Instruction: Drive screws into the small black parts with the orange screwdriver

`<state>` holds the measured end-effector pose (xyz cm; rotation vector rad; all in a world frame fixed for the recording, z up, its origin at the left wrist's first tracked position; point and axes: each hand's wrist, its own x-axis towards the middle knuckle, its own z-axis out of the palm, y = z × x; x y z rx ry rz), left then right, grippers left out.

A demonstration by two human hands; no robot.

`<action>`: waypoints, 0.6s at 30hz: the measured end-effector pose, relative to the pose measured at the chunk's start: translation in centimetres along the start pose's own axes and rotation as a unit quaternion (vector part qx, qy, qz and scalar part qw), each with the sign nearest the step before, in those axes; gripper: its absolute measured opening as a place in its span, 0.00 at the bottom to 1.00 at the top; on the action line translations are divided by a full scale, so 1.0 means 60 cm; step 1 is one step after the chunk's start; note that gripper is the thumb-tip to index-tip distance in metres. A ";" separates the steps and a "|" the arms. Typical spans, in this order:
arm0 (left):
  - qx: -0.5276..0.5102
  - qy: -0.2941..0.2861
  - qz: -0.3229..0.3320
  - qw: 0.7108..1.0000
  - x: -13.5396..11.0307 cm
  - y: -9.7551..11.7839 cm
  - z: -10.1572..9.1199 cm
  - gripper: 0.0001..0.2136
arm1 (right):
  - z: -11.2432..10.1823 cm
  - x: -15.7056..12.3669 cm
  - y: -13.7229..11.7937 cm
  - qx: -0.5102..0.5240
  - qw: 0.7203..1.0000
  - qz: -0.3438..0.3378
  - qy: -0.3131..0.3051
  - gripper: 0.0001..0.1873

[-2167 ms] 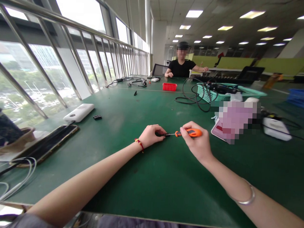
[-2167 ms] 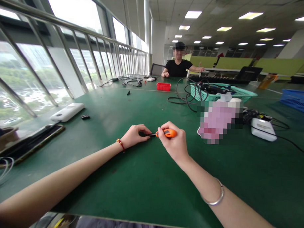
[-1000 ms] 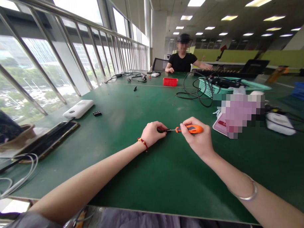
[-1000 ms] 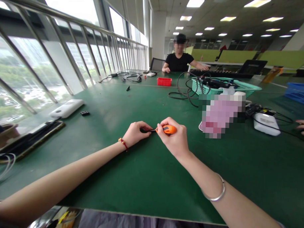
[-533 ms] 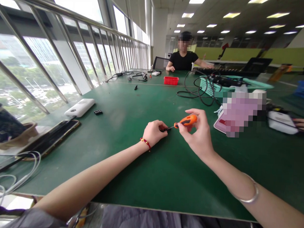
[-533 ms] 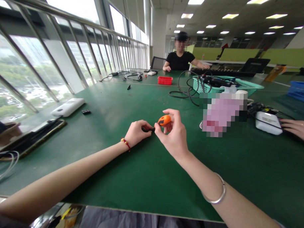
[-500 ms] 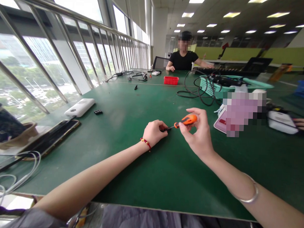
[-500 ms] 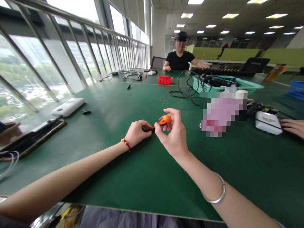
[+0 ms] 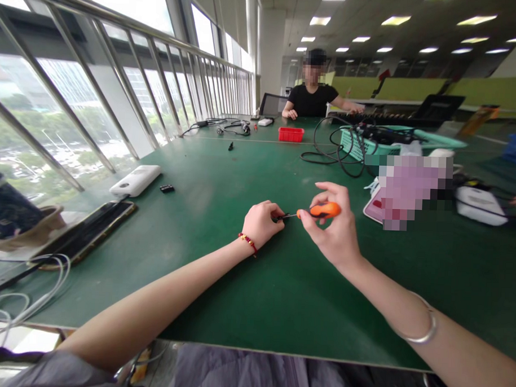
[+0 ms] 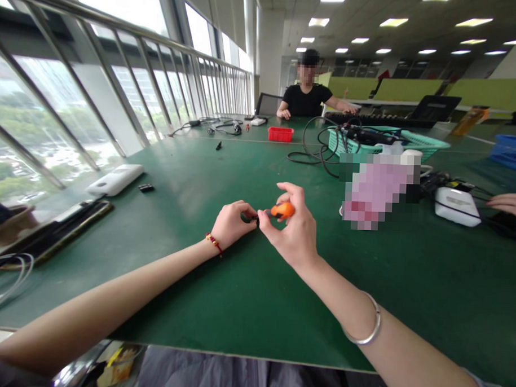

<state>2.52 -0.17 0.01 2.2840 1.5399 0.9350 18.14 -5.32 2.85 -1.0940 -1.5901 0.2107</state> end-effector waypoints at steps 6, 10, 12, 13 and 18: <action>-0.003 0.002 -0.005 1.000 0.000 -0.002 0.000 0.03 | -0.002 -0.004 -0.003 -0.010 0.998 0.021 -0.061 0.11; -0.012 0.000 -0.009 1.000 0.000 -0.005 -0.002 0.05 | 0.001 -0.002 0.004 0.003 1.000 -0.007 -0.012 0.22; -0.012 -0.002 -0.012 1.000 0.000 -0.006 -0.003 0.06 | 0.001 -0.001 0.006 0.001 1.000 -0.001 -0.012 0.24; -0.011 -0.002 -0.012 1.000 0.000 -0.006 -0.003 0.06 | 0.000 0.000 0.006 -0.004 1.000 0.009 -0.021 0.22; -0.005 0.003 -0.014 1.000 0.000 -0.005 -0.004 0.06 | -0.003 -0.002 0.002 0.012 0.997 0.029 -0.065 0.09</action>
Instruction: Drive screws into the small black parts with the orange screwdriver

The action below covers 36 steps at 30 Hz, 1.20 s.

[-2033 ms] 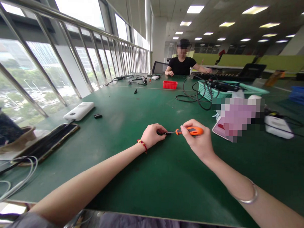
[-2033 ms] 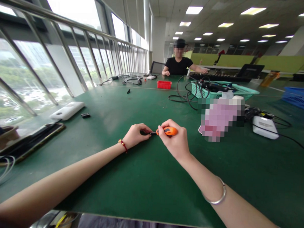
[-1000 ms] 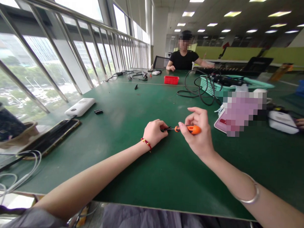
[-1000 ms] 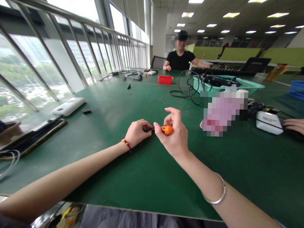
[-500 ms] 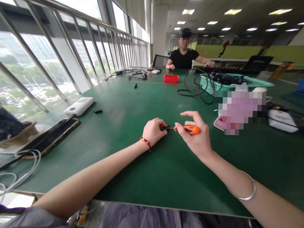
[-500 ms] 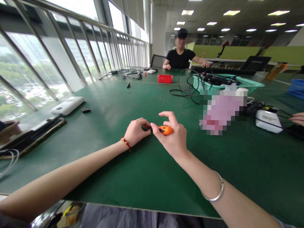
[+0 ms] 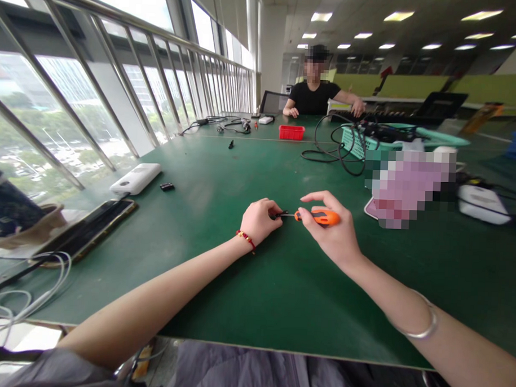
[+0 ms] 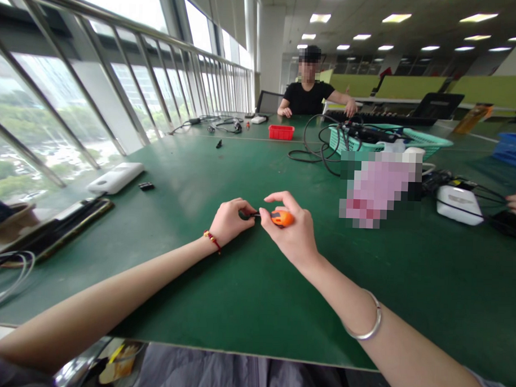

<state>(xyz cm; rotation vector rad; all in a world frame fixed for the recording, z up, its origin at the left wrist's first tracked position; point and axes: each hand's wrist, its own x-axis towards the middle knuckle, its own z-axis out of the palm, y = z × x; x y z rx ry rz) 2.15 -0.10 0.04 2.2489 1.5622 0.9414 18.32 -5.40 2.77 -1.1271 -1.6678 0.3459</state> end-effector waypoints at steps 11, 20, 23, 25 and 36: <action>-0.045 -0.014 0.016 0.999 0.007 -0.018 0.002 0.07 | -0.010 0.011 0.016 -0.002 0.993 -0.059 0.098 0.12; -0.055 -0.017 0.030 0.998 0.008 -0.024 0.004 0.08 | -0.010 0.016 0.030 0.008 0.995 -0.038 0.088 0.14; -0.057 -0.015 0.033 0.998 0.008 -0.025 0.004 0.07 | -0.009 0.016 0.028 0.007 0.996 -0.030 0.080 0.14; -0.059 -0.015 0.035 0.998 0.009 -0.025 0.004 0.07 | -0.009 0.017 0.028 0.008 0.997 -0.025 0.077 0.14; -0.056 -0.026 0.083 0.995 0.013 -0.029 0.003 0.08 | -0.014 0.020 0.027 0.007 0.998 -0.008 0.069 0.14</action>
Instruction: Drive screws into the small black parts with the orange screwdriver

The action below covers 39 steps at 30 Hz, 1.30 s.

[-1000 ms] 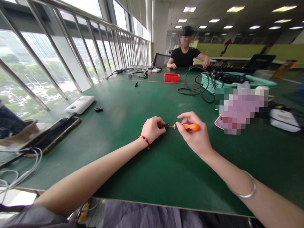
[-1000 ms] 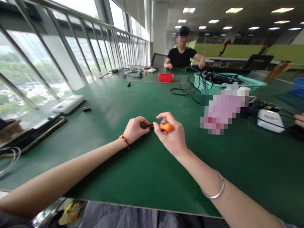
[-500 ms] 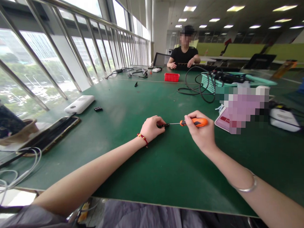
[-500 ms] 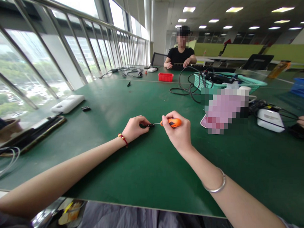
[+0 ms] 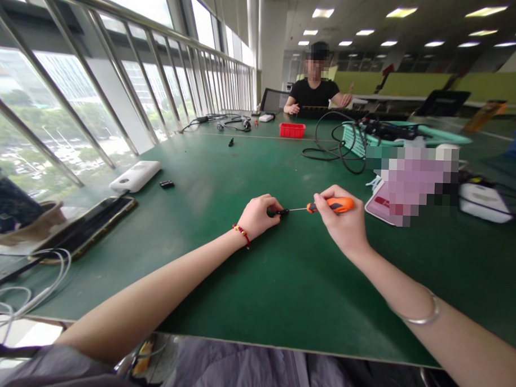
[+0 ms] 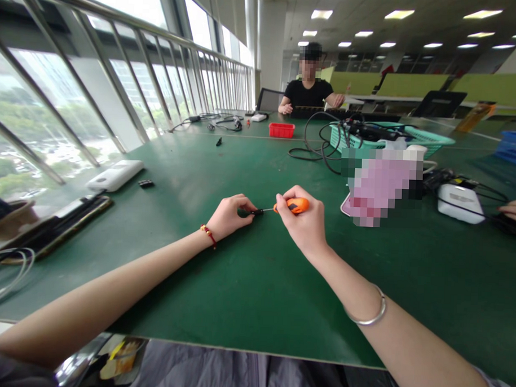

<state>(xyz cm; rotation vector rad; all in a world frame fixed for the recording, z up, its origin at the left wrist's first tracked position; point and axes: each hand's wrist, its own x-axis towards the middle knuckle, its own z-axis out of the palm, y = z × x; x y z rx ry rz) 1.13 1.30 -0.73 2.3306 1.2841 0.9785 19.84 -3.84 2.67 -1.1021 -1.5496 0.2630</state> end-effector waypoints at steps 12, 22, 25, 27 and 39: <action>0.024 -0.016 0.015 0.999 0.001 0.002 -0.002 0.09 | 0.002 -0.003 -0.002 0.000 1.000 -0.019 -0.007 0.13; 0.009 -0.026 0.017 0.999 0.002 0.000 0.001 0.10 | 0.002 -0.006 -0.004 -0.012 0.999 -0.028 -0.010 0.12; 0.005 -0.027 0.009 1.000 0.003 -0.002 0.001 0.10 | 0.001 -0.006 -0.004 -0.014 0.999 -0.031 -0.009 0.12; -0.001 -0.029 0.009 1.000 0.003 -0.001 0.001 0.11 | 0.001 -0.006 -0.005 -0.015 0.999 -0.034 -0.008 0.12; -0.011 -0.030 0.014 0.999 0.003 0.003 0.000 0.07 | 0.001 -0.007 -0.008 -0.023 0.999 -0.044 -0.012 0.12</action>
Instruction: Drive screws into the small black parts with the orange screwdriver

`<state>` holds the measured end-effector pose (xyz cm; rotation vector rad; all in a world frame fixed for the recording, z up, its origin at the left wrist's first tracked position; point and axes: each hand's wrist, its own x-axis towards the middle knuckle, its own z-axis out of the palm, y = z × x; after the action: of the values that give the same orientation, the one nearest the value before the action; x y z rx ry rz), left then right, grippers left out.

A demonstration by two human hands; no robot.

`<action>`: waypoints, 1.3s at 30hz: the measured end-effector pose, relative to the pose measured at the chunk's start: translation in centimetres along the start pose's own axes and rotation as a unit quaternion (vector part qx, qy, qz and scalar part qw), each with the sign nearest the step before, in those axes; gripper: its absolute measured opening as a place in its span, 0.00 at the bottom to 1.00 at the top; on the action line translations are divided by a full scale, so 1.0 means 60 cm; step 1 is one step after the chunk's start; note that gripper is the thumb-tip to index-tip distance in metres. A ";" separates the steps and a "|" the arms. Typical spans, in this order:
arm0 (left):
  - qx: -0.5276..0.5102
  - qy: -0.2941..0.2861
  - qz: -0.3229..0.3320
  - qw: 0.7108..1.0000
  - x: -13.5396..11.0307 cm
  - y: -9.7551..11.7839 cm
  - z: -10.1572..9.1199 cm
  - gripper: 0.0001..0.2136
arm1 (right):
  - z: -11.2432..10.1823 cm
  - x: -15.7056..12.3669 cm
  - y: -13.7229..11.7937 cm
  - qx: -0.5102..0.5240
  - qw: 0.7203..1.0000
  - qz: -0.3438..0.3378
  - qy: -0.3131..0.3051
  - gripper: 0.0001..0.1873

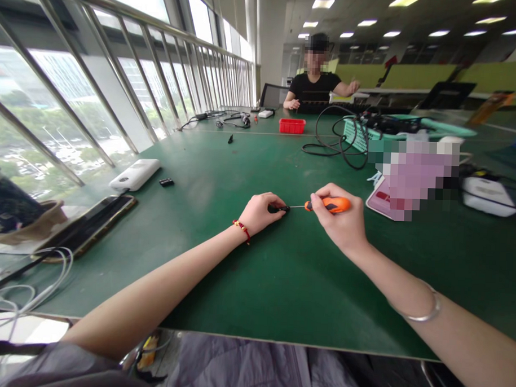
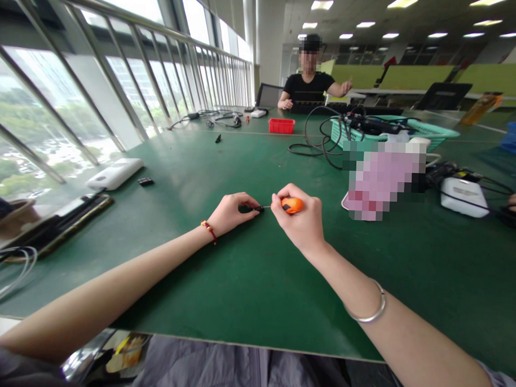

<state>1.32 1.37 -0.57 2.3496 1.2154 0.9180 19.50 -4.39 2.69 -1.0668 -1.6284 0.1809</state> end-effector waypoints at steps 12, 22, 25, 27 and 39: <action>0.015 -0.002 0.019 1.000 0.000 -0.002 -0.001 0.08 | 0.003 0.002 0.008 0.043 0.998 0.021 0.032 0.16; 0.024 0.002 0.015 1.000 0.000 0.002 -0.002 0.07 | -0.001 -0.001 -0.006 0.015 0.999 0.037 0.005 0.04; 0.022 0.006 0.019 1.000 -0.001 0.002 -0.001 0.07 | -0.001 0.000 -0.004 0.009 0.999 0.038 0.009 0.04; 0.022 0.007 0.020 1.000 -0.001 0.001 -0.001 0.07 | -0.001 0.001 -0.003 0.004 0.999 0.037 0.011 0.06; 0.025 0.008 0.009 1.000 -0.001 0.001 -0.001 0.07 | -0.001 -0.002 -0.001 0.009 1.000 0.021 0.011 0.08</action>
<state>1.29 1.29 -0.49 2.3998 1.2386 0.9251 19.53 -4.52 2.66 -1.0869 -1.5830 0.2101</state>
